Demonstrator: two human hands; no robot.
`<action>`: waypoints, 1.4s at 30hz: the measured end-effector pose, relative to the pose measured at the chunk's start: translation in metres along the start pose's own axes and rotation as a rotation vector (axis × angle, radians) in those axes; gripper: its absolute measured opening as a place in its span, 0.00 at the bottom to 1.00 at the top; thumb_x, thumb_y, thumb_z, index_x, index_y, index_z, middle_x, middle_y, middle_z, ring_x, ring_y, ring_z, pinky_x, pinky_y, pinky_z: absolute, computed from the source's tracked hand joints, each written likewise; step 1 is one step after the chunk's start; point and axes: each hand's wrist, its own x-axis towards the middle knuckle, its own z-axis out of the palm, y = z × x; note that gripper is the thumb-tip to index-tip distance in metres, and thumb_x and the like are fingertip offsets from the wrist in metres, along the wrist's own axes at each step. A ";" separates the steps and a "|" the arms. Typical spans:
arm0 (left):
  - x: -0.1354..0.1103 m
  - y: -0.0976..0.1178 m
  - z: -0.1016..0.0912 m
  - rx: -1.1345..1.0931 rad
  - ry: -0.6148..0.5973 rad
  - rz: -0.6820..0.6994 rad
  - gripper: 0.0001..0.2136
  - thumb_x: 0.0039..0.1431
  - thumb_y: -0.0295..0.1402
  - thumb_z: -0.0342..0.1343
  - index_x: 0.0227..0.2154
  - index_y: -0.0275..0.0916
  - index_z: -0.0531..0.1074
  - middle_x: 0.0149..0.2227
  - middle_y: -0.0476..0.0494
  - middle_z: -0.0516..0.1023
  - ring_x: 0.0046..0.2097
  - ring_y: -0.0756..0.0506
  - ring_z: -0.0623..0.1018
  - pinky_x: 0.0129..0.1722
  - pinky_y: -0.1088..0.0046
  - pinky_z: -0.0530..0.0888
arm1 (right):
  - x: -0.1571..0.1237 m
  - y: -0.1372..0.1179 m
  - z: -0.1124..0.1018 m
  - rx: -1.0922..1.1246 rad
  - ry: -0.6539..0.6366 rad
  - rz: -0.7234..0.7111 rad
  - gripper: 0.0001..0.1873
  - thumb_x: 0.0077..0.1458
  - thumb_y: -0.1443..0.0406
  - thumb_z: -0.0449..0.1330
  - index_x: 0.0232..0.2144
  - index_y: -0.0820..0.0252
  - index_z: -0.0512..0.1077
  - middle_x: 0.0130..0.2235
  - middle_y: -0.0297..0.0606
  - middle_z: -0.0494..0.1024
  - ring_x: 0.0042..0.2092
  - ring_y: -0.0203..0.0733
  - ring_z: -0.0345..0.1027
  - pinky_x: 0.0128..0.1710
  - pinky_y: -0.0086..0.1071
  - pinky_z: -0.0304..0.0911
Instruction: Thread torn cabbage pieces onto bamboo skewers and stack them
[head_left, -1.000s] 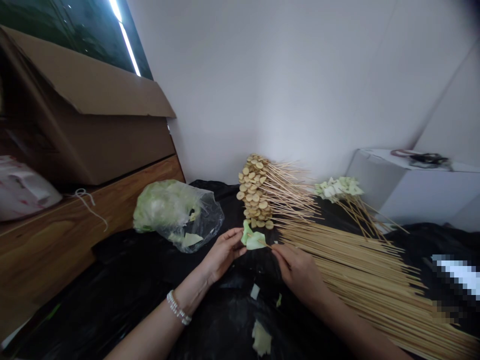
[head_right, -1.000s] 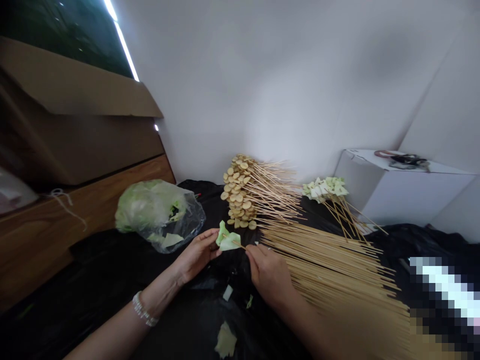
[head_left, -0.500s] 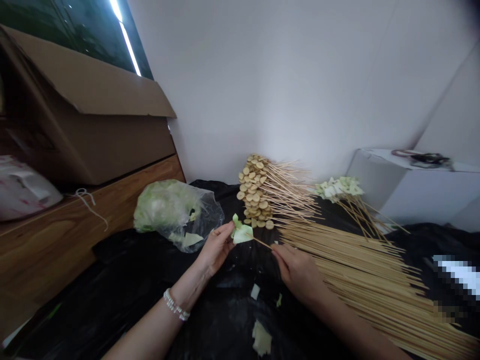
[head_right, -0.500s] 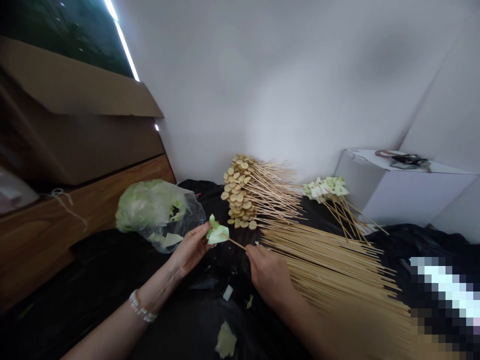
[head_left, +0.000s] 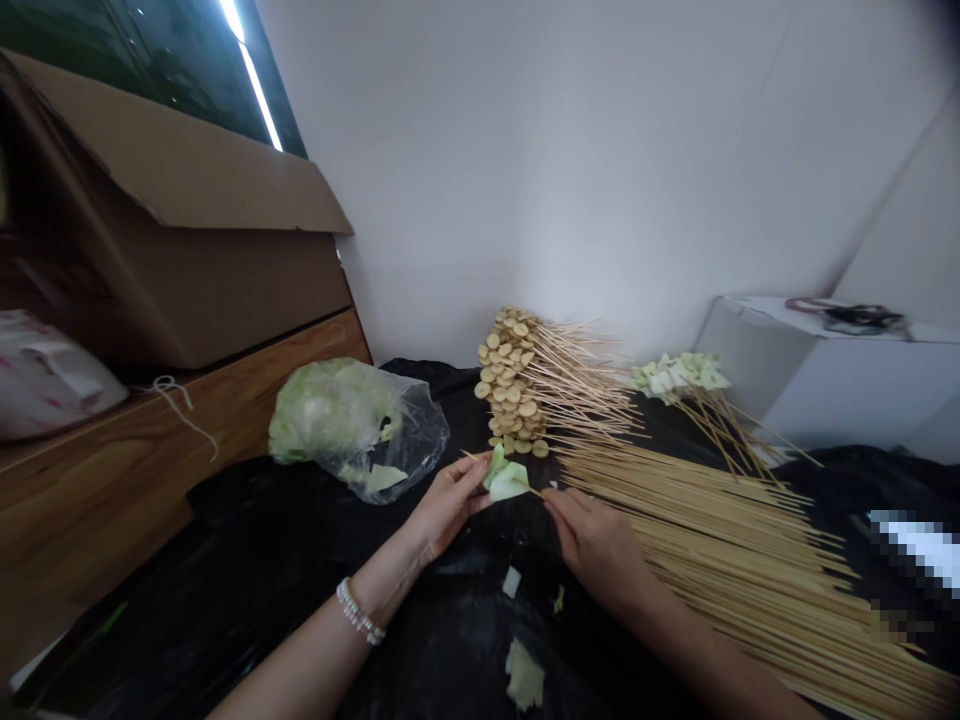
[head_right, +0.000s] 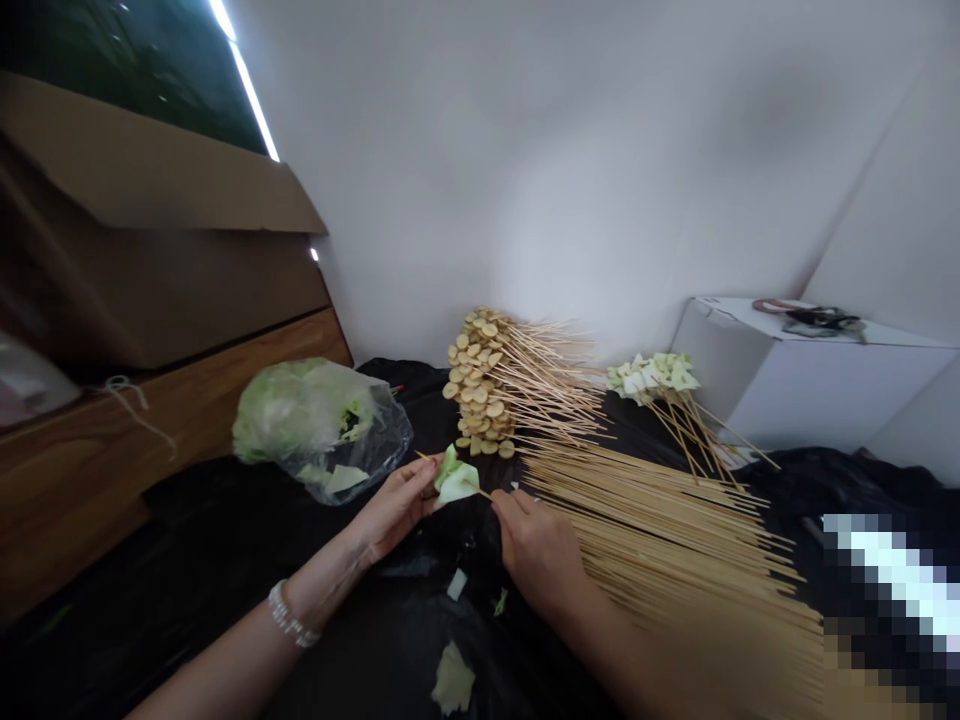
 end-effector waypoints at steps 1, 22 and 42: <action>0.001 0.002 -0.002 0.020 0.016 0.018 0.16 0.52 0.40 0.65 0.41 0.36 0.78 0.38 0.40 0.80 0.37 0.48 0.79 0.38 0.74 0.76 | 0.000 0.001 0.000 -0.009 0.011 0.002 0.17 0.66 0.66 0.46 0.40 0.59 0.75 0.35 0.40 0.78 0.36 0.39 0.72 0.38 0.29 0.63; 0.005 0.085 -0.027 0.083 0.197 0.077 0.06 0.60 0.26 0.56 0.35 0.32 0.78 0.35 0.40 0.80 0.35 0.50 0.79 0.35 0.78 0.76 | -0.001 0.007 0.002 -0.104 -0.054 0.006 0.16 0.66 0.65 0.46 0.39 0.57 0.75 0.34 0.37 0.78 0.33 0.38 0.70 0.30 0.30 0.55; -0.014 0.067 -0.105 2.005 0.389 0.158 0.18 0.54 0.22 0.53 0.49 0.35 0.72 0.42 0.28 0.78 0.48 0.33 0.74 0.49 0.58 0.67 | -0.002 0.011 0.006 -0.147 -0.109 -0.031 0.13 0.63 0.68 0.49 0.38 0.57 0.74 0.33 0.36 0.76 0.31 0.37 0.69 0.28 0.31 0.49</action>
